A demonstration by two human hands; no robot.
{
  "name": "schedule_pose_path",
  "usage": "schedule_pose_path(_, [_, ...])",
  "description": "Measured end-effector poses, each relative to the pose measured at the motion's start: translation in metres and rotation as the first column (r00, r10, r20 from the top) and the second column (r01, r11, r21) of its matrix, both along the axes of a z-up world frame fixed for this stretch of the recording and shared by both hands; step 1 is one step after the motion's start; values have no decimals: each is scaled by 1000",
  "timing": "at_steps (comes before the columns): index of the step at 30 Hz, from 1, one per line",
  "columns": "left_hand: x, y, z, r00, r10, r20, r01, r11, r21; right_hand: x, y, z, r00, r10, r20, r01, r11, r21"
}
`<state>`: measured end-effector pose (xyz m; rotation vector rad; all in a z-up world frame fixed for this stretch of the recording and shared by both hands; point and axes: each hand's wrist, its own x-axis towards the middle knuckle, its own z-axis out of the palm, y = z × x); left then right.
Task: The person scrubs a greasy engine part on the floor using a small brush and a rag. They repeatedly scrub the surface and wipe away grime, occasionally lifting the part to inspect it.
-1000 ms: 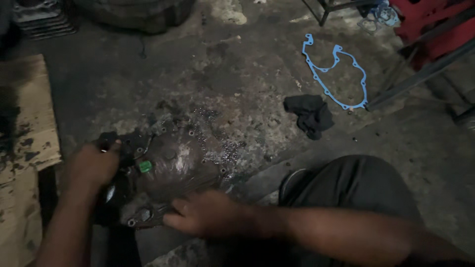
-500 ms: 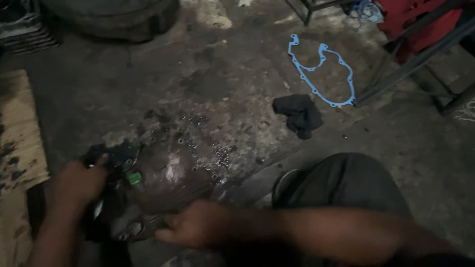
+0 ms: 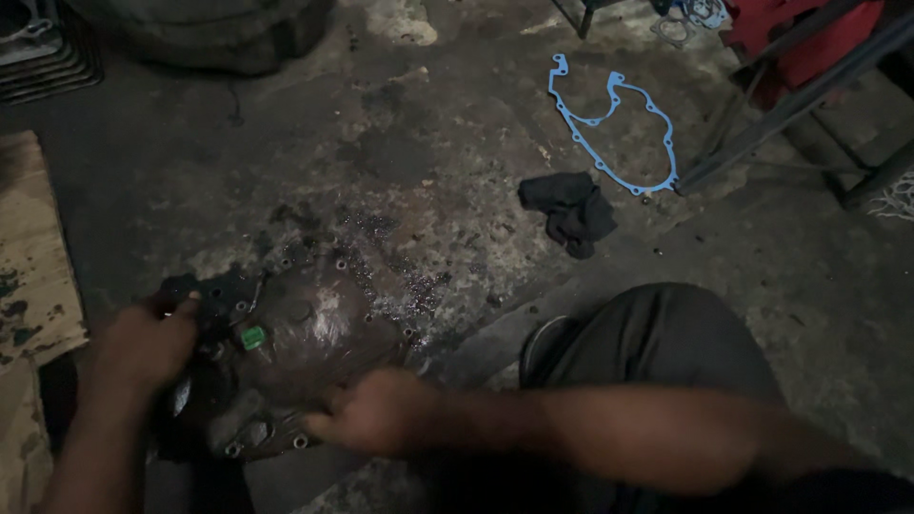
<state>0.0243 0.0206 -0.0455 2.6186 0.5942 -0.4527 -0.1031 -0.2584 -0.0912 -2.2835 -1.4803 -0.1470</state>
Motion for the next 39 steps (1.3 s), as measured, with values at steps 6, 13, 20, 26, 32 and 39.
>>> schedule_pose_path(6, [-4, -3, 6, 1000, -8, 10, 8, 1000, -18, -1, 5, -9, 997, 46, -55, -45, 999, 23])
schedule_pose_path(13, [-5, -8, 15, 1000, 29, 7, -28, 996, -80, 5, -1, 18, 997, -23, -67, 21, 1000, -23])
schedule_pose_path(20, [-12, -13, 24, 998, 24, 52, -20, 997, -69, 8, 9, 27, 966, -58, -253, -2, 973, -231])
schedule_pose_path(26, [-7, -10, 18, 1000, -9, 25, 10, 999, -33, 5, 7, 22, 998, -2, -56, -1, 999, -54])
schedule_pose_path(32, [-11, -15, 27, 999, 48, -16, -49, 997, -61, 9, 5, 17, 993, -60, -106, 45, 990, -137])
schedule_pose_path(39, [-4, -6, 13, 999, 45, 11, -44, 998, -45, 25, 3, 8, 985, -117, -129, 62, 928, -368])
